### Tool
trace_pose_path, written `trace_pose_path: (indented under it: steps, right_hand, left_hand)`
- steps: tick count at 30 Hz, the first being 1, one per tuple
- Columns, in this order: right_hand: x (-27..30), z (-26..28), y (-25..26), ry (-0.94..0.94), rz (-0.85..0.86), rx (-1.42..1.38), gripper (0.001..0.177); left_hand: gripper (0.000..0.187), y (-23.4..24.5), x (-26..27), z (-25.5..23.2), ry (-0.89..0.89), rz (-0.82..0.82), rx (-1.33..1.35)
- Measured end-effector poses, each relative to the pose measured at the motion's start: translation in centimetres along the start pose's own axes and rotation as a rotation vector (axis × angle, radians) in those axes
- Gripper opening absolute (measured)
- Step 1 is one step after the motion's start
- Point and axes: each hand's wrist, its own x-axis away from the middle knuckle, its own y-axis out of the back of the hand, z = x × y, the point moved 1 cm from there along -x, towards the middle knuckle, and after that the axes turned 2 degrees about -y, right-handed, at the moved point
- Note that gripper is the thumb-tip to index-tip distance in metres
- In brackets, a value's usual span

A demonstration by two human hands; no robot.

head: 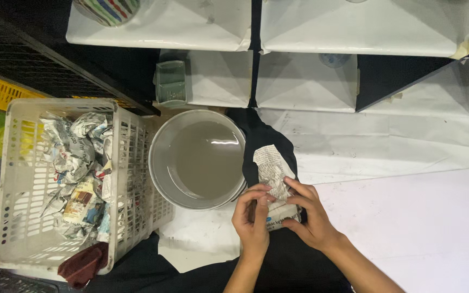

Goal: The person wraps small ceramic items, including a white bowl and a blue-and-white patterned cup, using newspaper. They fold the paper around each item and place the wrapped objects into a white plastic basket.

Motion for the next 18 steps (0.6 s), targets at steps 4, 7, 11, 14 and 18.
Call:
trace_pose_path:
  steps: [4,7,11,14,18]
  right_hand:
    - [-0.2,0.3,0.0,0.017,0.012,0.026,0.062]
    - [-0.6,0.6,0.1,0.039,-0.003,0.022,0.061]
    - [-1.3,0.5,0.9,0.018,0.047,0.080,0.053]
    - [-2.1,0.8,1.2,0.015,0.041,0.096,0.048]
    - [-2.6,1.2,0.9,-0.036,0.047,0.082,0.045]
  left_hand:
    - [0.011,-0.4,-0.1,-0.3,-0.021,-0.009,0.010]
    - [0.011,-0.8,-0.2,-0.7,-0.018,-0.030,0.033]
    - [0.012,-0.7,-1.0,-1.4,0.077,-0.002,-0.046]
    - [0.016,-1.0,-2.4,-2.1,0.110,0.032,-0.070]
    - [0.020,-1.1,-3.1,-2.8,0.124,0.035,-0.078]
